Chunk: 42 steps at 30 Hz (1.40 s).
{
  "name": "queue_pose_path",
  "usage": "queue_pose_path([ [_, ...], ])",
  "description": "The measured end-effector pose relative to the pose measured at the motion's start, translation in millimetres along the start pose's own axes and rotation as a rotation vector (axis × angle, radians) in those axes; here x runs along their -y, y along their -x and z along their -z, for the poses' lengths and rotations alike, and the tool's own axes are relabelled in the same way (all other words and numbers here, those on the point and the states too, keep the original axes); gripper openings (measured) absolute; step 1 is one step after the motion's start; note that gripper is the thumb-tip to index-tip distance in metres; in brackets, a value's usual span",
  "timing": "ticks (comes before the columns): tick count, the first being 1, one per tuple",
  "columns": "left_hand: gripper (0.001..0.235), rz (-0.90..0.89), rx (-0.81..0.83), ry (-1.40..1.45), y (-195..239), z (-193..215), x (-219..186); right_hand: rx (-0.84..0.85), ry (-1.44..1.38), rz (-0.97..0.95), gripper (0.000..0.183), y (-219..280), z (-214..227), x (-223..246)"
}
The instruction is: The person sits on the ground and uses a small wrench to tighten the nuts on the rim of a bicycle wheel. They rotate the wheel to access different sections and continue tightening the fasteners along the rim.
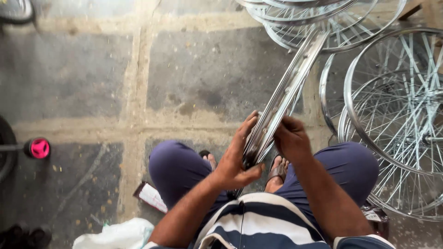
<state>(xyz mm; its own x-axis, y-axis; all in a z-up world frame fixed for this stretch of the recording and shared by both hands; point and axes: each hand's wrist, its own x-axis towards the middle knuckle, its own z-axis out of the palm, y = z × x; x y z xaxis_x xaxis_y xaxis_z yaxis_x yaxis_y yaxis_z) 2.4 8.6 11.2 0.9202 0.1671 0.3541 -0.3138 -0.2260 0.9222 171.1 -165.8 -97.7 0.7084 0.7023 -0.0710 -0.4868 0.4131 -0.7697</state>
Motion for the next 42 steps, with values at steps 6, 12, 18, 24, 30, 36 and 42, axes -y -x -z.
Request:
queue_pose_path([
  [6, 0.113, 0.106, -0.001, 0.199, 4, -3, 0, 0.172, -0.021, 0.106, 0.028, 3, -21, -2],
  [12, 0.116, 0.114, -0.003, 0.34, 0, -7, -1, 0.111, 0.2, 0.04, 0.043, 2, -62, 14],
  [18, 0.12, 0.173, 0.008, 0.381, 4, -9, -2, 0.134, 0.107, 0.103, 0.03, 2, -46, 11],
  [24, 0.118, 0.193, -0.025, 0.496, -1, -11, -6, 0.112, 0.208, 0.067, 0.038, 9, -42, 2],
  [30, 0.115, 0.188, 0.015, 0.4, 0, -11, -5, 0.144, 0.207, 0.13, 0.035, 2, -57, 18],
  [36, 0.115, 0.226, -0.031, 0.452, 2, -8, -7, 0.17, 0.112, 0.086, 0.038, 9, -45, 8],
  [42, 0.112, 0.051, 0.036, 0.356, 4, -9, 0, -0.013, 0.428, 0.093, 0.04, 11, -39, 3],
])
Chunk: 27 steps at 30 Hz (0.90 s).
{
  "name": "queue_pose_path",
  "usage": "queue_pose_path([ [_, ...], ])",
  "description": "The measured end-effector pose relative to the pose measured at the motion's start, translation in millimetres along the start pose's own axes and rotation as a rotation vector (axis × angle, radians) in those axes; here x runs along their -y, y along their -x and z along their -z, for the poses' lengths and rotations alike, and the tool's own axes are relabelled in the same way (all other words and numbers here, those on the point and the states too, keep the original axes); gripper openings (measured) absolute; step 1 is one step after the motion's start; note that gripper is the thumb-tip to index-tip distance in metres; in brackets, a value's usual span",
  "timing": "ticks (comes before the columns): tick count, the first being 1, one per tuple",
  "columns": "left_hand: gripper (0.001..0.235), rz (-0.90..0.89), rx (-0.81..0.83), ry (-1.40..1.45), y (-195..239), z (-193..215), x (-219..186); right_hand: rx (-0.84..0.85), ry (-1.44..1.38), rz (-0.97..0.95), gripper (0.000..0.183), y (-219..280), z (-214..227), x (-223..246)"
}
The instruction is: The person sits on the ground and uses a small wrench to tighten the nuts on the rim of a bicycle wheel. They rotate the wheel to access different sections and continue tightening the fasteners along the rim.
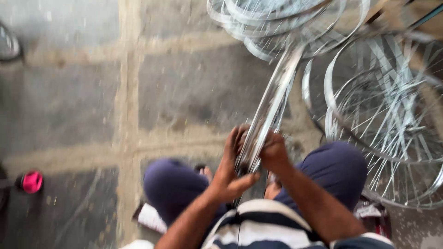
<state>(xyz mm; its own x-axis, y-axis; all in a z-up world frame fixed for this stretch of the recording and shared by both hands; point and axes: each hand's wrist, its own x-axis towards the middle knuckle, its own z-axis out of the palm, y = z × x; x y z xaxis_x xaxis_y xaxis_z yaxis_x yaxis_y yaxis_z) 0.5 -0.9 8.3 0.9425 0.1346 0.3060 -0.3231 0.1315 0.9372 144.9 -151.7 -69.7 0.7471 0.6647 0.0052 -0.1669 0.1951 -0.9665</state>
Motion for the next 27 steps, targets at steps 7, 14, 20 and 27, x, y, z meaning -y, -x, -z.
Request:
queue_pose_path([
  [7, 0.112, 0.064, -0.052, -0.081, 10, 2, 7, 0.058, -0.365, 0.077, 0.019, 11, 5, 1],
  [14, 0.118, 0.018, -0.07, -0.083, 7, 3, 4, 0.279, 0.086, -0.032, 0.039, -6, -8, 40],
  [20, 0.119, 0.04, -0.092, -0.12, 9, 6, 10, -0.153, 0.268, 0.36, 0.026, 9, -15, 48],
  [27, 0.115, 0.047, -0.078, -0.082, 10, 5, 9, 0.223, -0.045, 0.02, 0.039, -8, -21, 69],
])
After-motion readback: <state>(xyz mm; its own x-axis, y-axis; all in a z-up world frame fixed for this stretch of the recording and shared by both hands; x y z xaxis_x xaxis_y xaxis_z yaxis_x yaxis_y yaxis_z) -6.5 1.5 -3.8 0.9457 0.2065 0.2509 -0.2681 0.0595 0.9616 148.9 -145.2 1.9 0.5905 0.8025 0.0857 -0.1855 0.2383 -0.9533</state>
